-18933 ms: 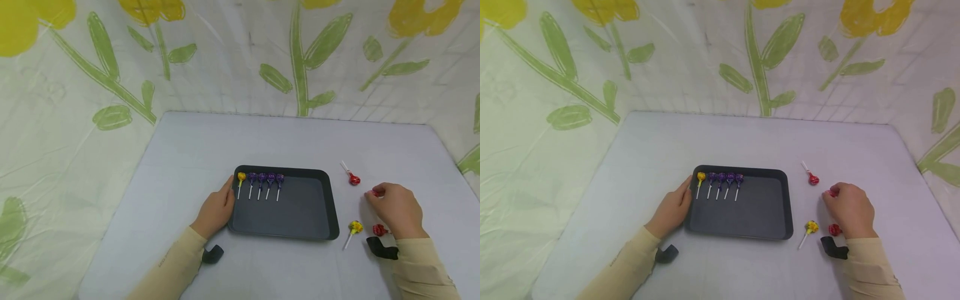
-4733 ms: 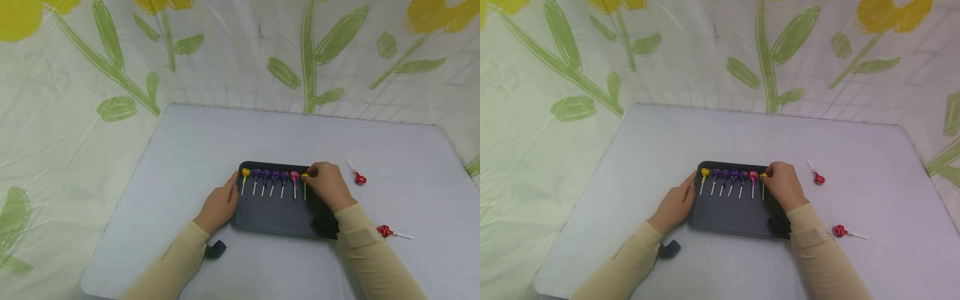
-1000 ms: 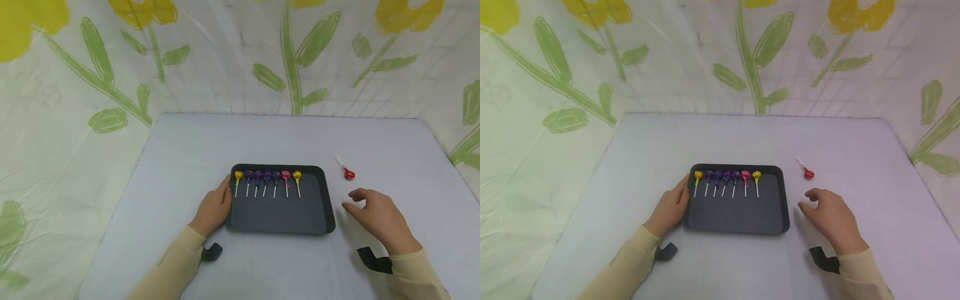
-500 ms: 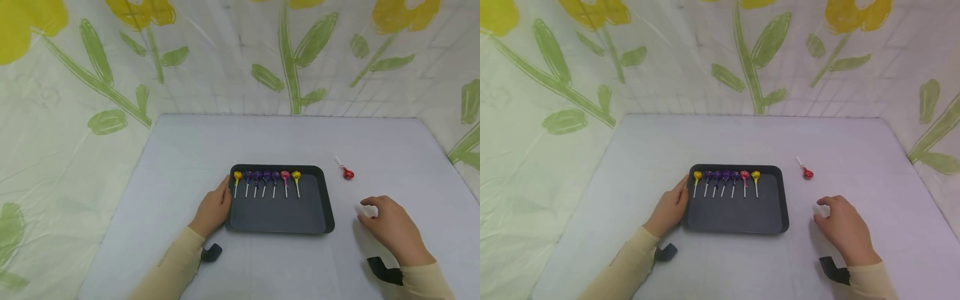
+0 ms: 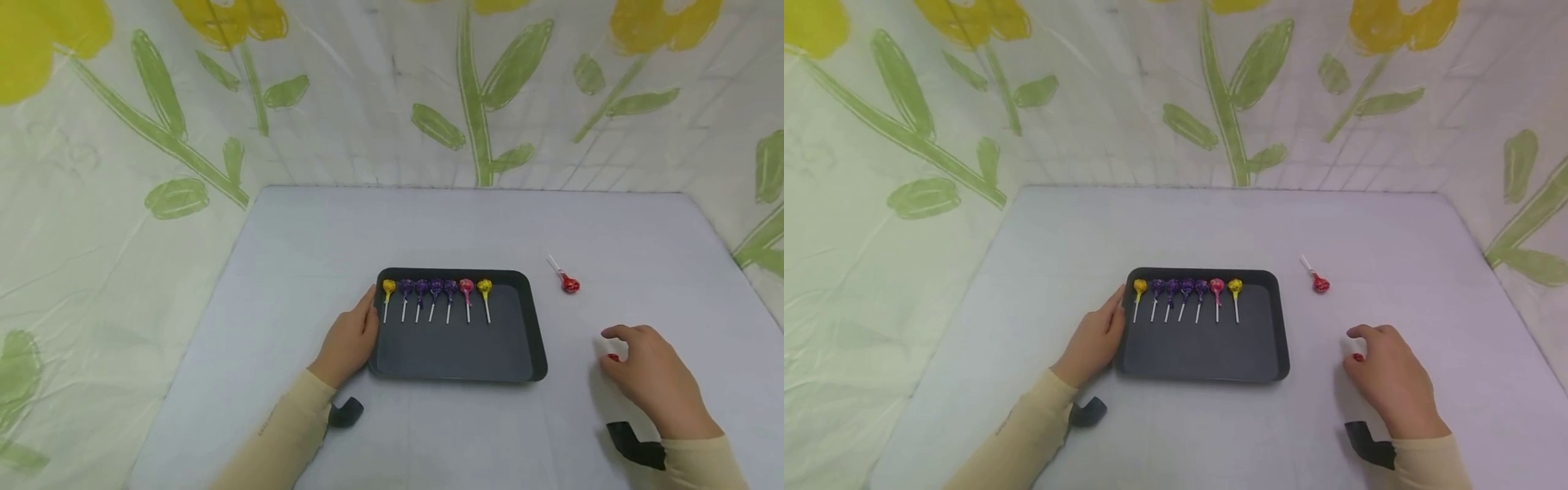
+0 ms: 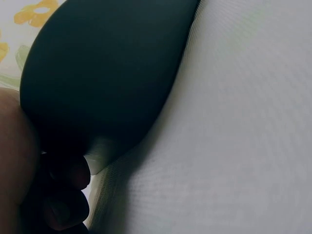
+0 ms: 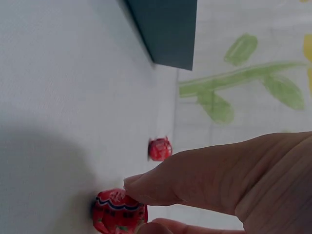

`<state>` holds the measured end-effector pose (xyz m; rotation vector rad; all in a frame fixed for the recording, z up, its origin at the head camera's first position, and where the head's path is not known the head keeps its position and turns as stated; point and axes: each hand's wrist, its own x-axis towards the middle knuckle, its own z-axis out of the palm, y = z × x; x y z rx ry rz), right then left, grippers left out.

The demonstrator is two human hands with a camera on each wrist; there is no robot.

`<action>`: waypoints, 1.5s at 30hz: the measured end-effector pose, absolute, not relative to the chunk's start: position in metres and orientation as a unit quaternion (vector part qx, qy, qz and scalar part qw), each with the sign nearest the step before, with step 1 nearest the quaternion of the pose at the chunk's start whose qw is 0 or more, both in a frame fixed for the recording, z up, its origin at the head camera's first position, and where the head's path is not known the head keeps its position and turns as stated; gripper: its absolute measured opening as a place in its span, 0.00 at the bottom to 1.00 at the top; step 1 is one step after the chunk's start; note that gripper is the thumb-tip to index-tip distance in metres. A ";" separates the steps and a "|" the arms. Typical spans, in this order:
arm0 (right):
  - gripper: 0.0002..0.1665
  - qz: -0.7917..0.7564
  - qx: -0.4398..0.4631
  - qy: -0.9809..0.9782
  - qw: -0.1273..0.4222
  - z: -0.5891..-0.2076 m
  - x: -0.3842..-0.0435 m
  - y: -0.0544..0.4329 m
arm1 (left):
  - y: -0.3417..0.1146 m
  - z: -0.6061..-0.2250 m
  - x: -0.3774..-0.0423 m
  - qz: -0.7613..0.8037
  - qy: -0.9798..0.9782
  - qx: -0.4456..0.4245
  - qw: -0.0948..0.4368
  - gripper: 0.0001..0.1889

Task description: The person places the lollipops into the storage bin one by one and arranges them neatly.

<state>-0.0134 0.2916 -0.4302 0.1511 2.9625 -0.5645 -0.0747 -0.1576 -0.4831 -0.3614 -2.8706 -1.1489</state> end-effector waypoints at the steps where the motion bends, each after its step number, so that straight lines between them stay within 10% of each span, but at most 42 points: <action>1: 0.23 -0.187 0.051 0.979 0.063 -0.430 -0.013 0.293 | -0.158 -0.483 -0.075 -0.368 -0.922 -0.117 0.015 0.27; 45: 0.25 -0.192 0.083 0.972 0.103 -0.426 -0.018 0.291 | -0.158 -0.484 -0.076 -0.369 -0.922 -0.116 0.014 0.27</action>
